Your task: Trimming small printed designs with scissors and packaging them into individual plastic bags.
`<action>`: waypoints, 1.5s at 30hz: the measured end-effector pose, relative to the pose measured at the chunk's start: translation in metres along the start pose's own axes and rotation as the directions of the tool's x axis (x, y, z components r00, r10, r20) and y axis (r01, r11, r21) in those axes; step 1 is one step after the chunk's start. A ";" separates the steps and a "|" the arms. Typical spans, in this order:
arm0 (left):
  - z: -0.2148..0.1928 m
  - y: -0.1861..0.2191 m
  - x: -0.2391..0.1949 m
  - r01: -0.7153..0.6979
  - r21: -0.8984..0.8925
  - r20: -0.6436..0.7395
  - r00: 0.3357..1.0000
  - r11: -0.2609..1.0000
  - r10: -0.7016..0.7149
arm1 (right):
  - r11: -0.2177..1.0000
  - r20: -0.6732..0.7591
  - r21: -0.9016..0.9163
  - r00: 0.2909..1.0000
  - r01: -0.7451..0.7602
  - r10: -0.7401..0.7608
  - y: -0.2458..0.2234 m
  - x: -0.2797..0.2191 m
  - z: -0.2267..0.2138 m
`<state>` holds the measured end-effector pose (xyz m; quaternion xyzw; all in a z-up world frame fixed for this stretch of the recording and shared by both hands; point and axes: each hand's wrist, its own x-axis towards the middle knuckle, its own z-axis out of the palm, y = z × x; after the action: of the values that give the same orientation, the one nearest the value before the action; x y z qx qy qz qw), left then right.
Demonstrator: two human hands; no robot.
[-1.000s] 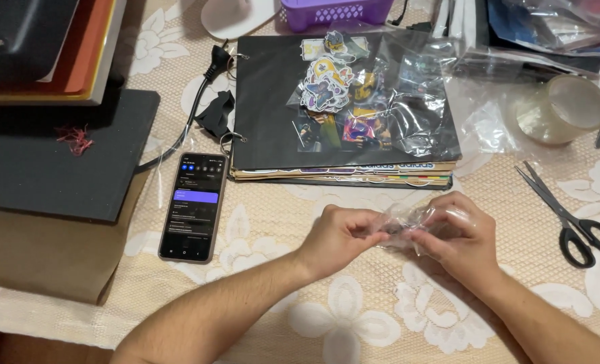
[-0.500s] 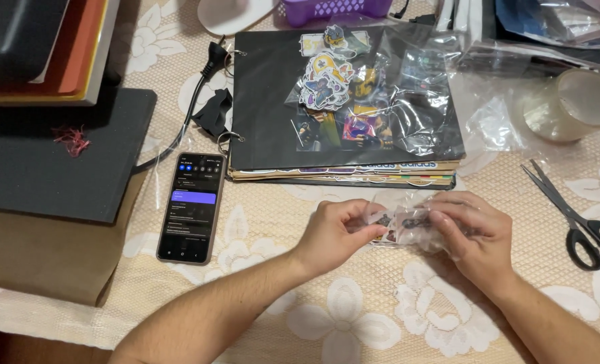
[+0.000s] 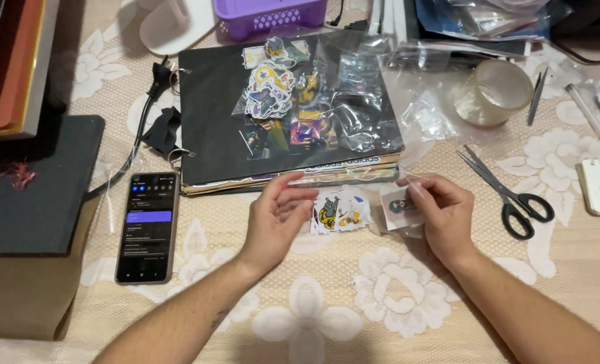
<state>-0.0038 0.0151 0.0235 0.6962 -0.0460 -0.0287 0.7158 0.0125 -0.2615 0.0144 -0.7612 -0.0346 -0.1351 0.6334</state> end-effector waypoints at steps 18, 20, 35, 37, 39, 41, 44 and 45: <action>-0.001 0.003 -0.003 -0.110 0.238 0.128 0.988 0.965 0.081 | 0.970 -0.342 0.046 0.916 0.239 -0.210 -0.002 0.013 -0.012; 0.002 0.000 -0.006 -0.362 0.442 0.141 0.931 0.820 0.335 | 0.977 -0.312 0.068 0.935 0.200 -0.169 0.001 0.005 -0.008; 0.082 0.042 0.027 -0.105 -0.346 0.022 0.993 0.932 0.120 | 0.999 0.100 0.045 0.995 -0.023 0.018 -0.061 -0.005 0.000; 0.077 0.067 0.029 0.057 -0.321 0.050 0.998 0.945 -0.043 | 0.954 0.158 -0.295 0.987 0.052 -0.006 -0.088 0.013 -0.033; 0.071 0.080 0.031 0.217 -0.292 0.074 0.976 0.931 -0.205 | 0.791 0.219 -0.596 0.976 0.139 -0.007 -0.091 0.020 -0.066; 0.067 0.081 0.035 0.106 -0.419 0.113 0.992 0.902 -0.064 | 0.209 0.204 -0.958 0.979 0.196 0.021 -0.073 0.019 -0.098; 0.058 0.086 0.038 0.123 -0.421 0.115 0.990 0.899 -0.082 | 0.165 0.108 -0.983 0.976 0.077 0.187 -0.026 0.003 -0.136; 0.055 0.088 0.040 0.113 -0.425 0.106 0.992 0.898 -0.074 | 0.163 0.116 -0.983 0.977 0.087 0.179 -0.024 0.001 -0.142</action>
<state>0.0279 -0.0411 0.1140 0.5205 -0.0361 -0.1027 0.8469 -0.0149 -0.3950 0.0599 -0.9994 0.0190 -0.0271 -0.0126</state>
